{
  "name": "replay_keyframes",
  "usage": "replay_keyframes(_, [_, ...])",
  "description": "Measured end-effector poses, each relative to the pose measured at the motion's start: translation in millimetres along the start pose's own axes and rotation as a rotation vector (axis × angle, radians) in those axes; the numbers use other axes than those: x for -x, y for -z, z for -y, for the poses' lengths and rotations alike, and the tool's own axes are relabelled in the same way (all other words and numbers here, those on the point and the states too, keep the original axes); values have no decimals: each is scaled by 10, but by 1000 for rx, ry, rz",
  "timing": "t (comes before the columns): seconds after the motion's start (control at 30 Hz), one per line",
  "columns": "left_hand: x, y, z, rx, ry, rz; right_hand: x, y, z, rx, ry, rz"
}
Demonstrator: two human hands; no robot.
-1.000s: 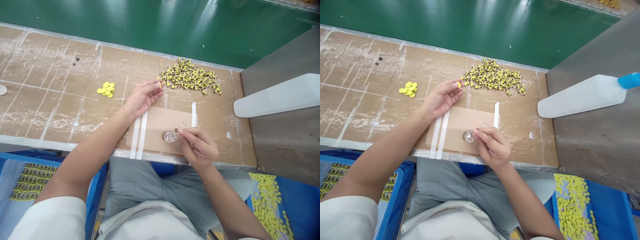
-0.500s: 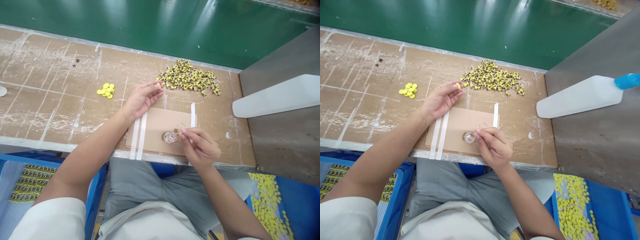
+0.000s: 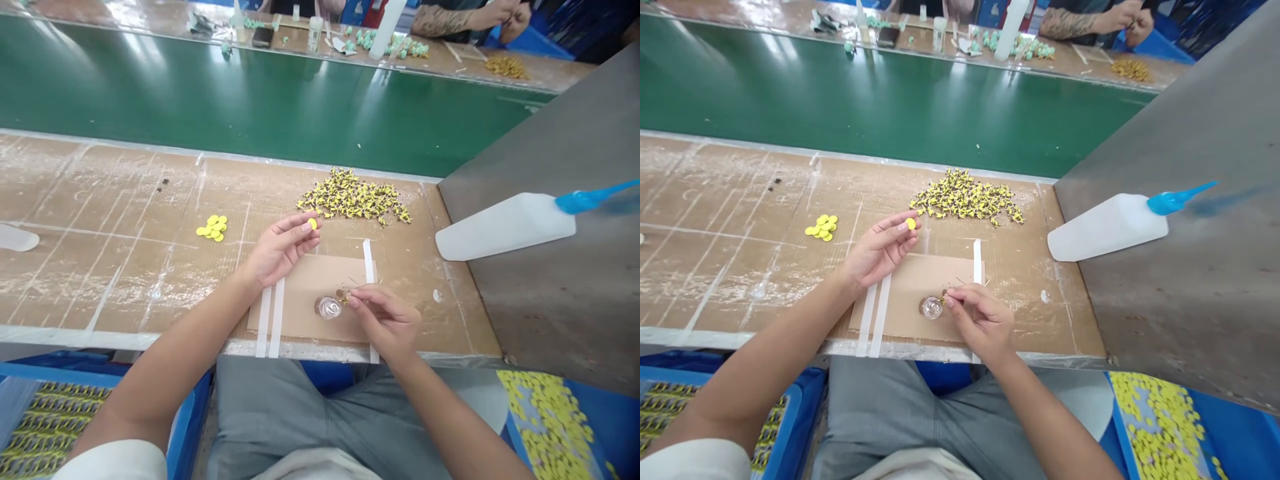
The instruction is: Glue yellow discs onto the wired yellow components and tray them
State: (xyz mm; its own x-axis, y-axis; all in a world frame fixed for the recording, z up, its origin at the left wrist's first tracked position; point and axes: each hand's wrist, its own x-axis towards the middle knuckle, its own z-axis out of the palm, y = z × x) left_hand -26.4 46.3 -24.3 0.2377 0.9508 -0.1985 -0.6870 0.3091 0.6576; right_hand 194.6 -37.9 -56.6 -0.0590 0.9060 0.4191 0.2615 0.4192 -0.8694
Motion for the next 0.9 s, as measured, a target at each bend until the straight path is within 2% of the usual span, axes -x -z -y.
replay_keyframes(0.23, [47, -32, 4, 5, 17, 14, -20, -15, 17, 3, 44, 48])
replay_keyframes(0.53, [53, -41, 15, -14, 39, 4, -15, -15, -2, -45, -68, -17])
replay_keyframes(0.8, [40, -46, 15, -16, 39, -14, -30, -33, 26, -53, -85, -23])
replay_keyframes(0.9, [77, -70, 6, -17, 23, -21, -19, -22, 4, -98, -142, -35])
